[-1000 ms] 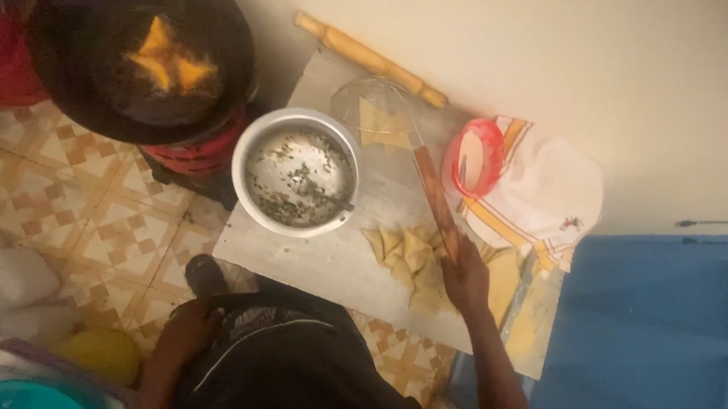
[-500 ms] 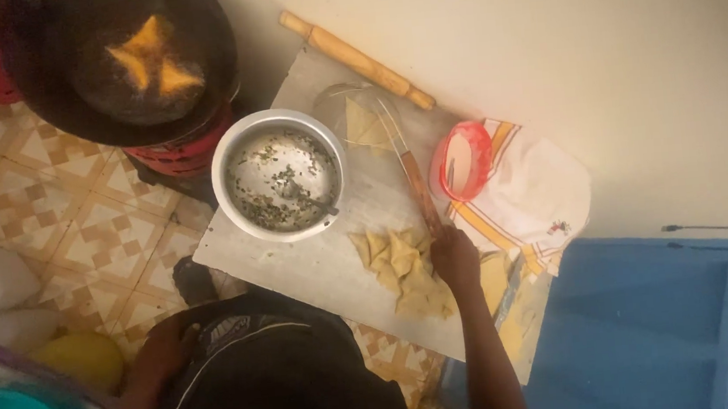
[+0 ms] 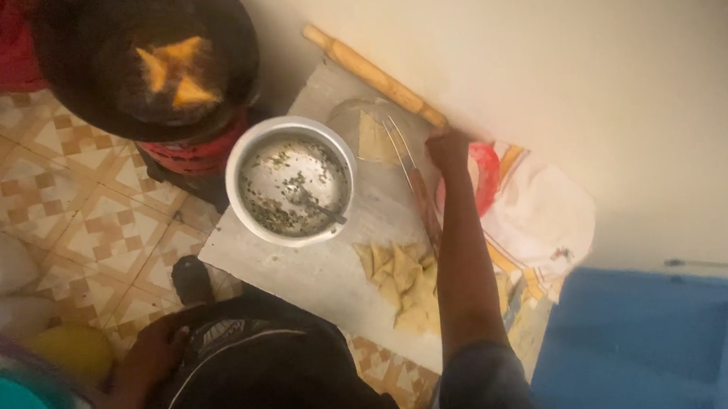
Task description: The person prepares samosas by filling triangular dough wrappers with a green mixture from a metal bowl and sealing them. They place the finished samosas on a table and use a slotted spoon to turn samosas frying in a pan of hot oil.
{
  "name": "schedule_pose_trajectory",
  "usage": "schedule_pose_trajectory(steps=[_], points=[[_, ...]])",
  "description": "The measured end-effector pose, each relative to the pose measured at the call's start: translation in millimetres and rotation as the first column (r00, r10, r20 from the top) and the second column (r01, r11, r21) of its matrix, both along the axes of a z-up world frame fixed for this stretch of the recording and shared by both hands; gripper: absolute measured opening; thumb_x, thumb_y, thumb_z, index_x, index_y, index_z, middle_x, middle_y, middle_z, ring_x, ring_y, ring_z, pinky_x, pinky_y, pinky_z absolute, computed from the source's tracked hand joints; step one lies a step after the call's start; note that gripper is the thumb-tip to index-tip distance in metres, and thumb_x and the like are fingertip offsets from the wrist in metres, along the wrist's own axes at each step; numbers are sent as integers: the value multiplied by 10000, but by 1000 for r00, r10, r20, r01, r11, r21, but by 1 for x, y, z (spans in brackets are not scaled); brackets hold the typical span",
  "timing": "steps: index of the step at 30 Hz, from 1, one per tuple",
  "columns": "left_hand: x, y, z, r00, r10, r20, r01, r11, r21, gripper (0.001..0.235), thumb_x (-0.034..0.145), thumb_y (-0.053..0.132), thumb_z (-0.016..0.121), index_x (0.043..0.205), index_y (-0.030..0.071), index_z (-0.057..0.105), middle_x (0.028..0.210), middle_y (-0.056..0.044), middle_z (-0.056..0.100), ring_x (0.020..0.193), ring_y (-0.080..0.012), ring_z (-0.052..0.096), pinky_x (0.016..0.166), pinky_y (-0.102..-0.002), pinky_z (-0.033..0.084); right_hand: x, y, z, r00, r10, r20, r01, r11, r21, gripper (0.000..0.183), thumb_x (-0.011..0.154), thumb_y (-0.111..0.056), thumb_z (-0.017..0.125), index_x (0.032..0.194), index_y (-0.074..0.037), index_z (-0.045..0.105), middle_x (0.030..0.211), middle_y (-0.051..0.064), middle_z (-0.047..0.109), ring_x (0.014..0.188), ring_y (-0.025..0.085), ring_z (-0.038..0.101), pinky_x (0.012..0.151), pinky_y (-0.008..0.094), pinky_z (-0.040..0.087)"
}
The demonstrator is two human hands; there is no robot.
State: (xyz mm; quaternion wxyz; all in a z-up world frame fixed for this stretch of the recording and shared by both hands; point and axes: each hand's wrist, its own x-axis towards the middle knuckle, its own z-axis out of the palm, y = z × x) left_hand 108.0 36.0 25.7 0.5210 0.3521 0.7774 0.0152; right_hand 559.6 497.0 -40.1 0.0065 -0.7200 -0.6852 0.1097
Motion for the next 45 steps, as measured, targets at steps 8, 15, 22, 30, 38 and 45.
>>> schedule_pose_trajectory(steps=[8,15,22,30,38,45], points=[[-11,-28,-20,998,49,-40,-42,986,162,355,822,256,468,1141,196,610,1169,-66,615,1088,-245,574,908,-416,437,-8,8,-39,617,659,429,-573,751,-329,245,685,-365,633,840,-186,693,806,74,667,772,260,646,719,323,501],[-6,-14,8,997,29,-76,-21,994,108,343,841,253,464,1145,182,605,1177,-97,598,1090,-286,562,889,-471,446,-38,-39,44,896,182,-405,-247,962,-113,173,585,-104,580,700,-128,707,719,0,646,694,110,601,587,231,427],[-8,-1,10,994,-106,-17,106,994,40,373,858,300,428,1206,241,550,1253,-69,550,1166,-271,519,949,-479,407,-70,-98,155,825,-60,-562,141,985,102,293,659,-186,467,495,-208,225,501,-92,196,477,66,201,443,277,137],[21,68,87,897,97,431,-370,699,612,339,880,274,516,1131,65,608,1036,-164,650,1022,-319,594,898,-457,440,-125,-189,253,493,-223,-841,519,851,78,354,837,-151,520,1185,-84,507,859,115,606,725,201,641,617,284,539],[91,148,125,292,-75,954,-663,702,258,632,888,350,449,1340,-46,256,1302,-279,398,1220,-366,396,989,-489,339,-238,-313,220,-497,-328,-803,265,824,-501,473,805,8,501,1268,38,415,784,61,577,648,119,571,627,203,499],[75,140,94,223,165,961,-685,728,34,486,910,354,389,1206,-27,443,1083,-217,598,995,-269,588,834,-427,507,-264,-341,195,-535,-525,-662,47,764,-644,520,864,-7,512,1344,-148,371,955,183,628,611,224,652,527,294,555]])
